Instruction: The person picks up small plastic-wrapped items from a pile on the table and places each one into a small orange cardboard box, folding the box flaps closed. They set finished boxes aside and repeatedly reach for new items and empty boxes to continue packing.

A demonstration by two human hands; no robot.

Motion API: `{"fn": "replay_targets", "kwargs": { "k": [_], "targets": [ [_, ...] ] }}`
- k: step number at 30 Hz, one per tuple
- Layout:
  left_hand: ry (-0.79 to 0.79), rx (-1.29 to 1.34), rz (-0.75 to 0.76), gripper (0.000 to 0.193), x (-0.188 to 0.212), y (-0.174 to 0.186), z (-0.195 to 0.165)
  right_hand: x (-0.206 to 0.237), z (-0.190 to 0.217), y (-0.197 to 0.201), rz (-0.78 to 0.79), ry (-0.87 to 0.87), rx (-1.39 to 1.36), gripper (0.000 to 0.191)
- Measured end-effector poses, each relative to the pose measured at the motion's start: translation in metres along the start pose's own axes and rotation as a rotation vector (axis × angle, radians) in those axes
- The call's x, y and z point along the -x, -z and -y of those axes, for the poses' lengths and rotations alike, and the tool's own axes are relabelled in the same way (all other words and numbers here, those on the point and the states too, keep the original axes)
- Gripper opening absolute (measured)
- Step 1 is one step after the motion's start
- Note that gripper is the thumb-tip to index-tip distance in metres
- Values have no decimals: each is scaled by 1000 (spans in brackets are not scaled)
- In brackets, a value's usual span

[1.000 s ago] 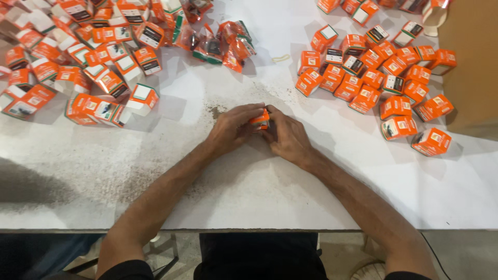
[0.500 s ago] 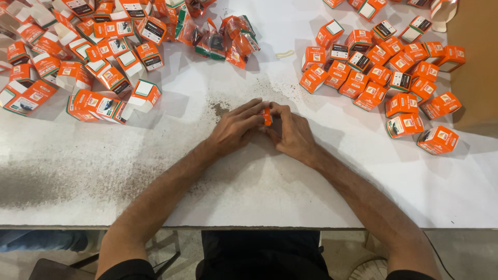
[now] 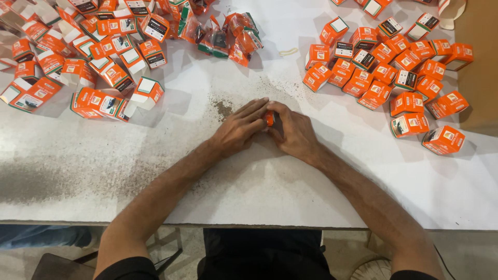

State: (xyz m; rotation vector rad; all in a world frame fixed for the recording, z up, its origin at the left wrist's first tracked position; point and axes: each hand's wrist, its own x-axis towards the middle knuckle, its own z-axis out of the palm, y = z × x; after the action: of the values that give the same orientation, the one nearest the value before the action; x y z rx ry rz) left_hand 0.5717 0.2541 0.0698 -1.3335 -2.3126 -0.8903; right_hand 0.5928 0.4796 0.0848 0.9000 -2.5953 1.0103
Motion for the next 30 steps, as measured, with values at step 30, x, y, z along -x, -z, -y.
{"fn": "replay_targets", "kwargs": {
  "k": [30],
  "targets": [
    [187, -55, -277, 52, -69, 37, 73, -10, -24, -10, -58, -275, -230, 69]
  ]
}}
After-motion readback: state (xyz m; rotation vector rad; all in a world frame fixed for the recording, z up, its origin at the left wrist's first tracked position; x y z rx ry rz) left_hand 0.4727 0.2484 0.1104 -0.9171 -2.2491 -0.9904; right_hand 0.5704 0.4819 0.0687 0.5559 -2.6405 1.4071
